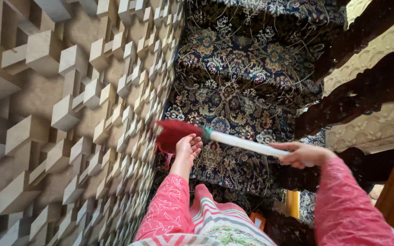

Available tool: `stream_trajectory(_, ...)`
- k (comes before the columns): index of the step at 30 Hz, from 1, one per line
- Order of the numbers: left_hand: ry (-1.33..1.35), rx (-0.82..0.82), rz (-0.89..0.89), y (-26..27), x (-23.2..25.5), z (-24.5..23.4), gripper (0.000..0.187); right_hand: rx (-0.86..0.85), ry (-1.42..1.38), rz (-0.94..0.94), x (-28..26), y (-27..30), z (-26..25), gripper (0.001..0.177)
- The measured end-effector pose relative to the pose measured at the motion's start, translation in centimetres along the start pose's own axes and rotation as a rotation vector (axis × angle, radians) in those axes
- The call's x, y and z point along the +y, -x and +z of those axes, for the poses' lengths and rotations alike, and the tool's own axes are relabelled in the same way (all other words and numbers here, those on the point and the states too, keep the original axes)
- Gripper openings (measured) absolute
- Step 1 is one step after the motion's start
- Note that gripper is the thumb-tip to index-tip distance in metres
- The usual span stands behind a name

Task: The person sweeps carpeted stairs using a small red broom, collecting debris into a red dustpan held in the other hand.

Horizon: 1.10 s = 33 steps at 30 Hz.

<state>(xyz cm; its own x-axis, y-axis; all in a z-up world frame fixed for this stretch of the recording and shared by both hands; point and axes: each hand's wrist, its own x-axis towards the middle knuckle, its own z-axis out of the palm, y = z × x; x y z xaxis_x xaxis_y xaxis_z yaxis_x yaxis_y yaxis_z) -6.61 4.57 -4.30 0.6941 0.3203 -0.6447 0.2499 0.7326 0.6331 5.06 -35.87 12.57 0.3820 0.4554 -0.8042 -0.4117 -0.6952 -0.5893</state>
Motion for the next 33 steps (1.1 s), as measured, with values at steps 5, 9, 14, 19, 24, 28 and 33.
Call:
stream_trajectory(5,0.009,0.024,-0.016,0.2,-0.4,-0.5,0.027,0.039,-0.252,-0.102,1.3,-3.6,0.6,0.075)
stream_trajectory(9,0.023,0.032,0.003,0.5,-0.5,-1.1,0.027,0.192,-0.249,0.021,1.6,-10.1,6.6,0.077)
stream_trajectory(14,0.04,0.046,0.001,0.3,0.2,-0.9,0.026,0.016,-0.067,0.091,-0.3,-7.3,6.9,0.073)
stream_trajectory(19,0.053,0.045,0.0,0.6,0.1,-1.0,0.025,0.006,0.145,-0.03,-2.5,-0.9,1.8,0.07)
stream_trajectory(24,0.059,0.065,0.001,0.3,0.0,-2.5,0.026,0.059,-0.017,-0.187,-4.0,-4.5,-0.9,0.074)
stream_trajectory(28,0.07,0.072,0.012,1.0,0.2,-3.6,0.027,-0.018,-0.749,-0.032,-5.9,-14.2,4.2,0.066)
stream_trajectory(33,0.095,0.067,0.046,1.6,1.3,-3.8,0.027,0.0,-0.101,0.095,-6.8,-11.9,7.7,0.068)
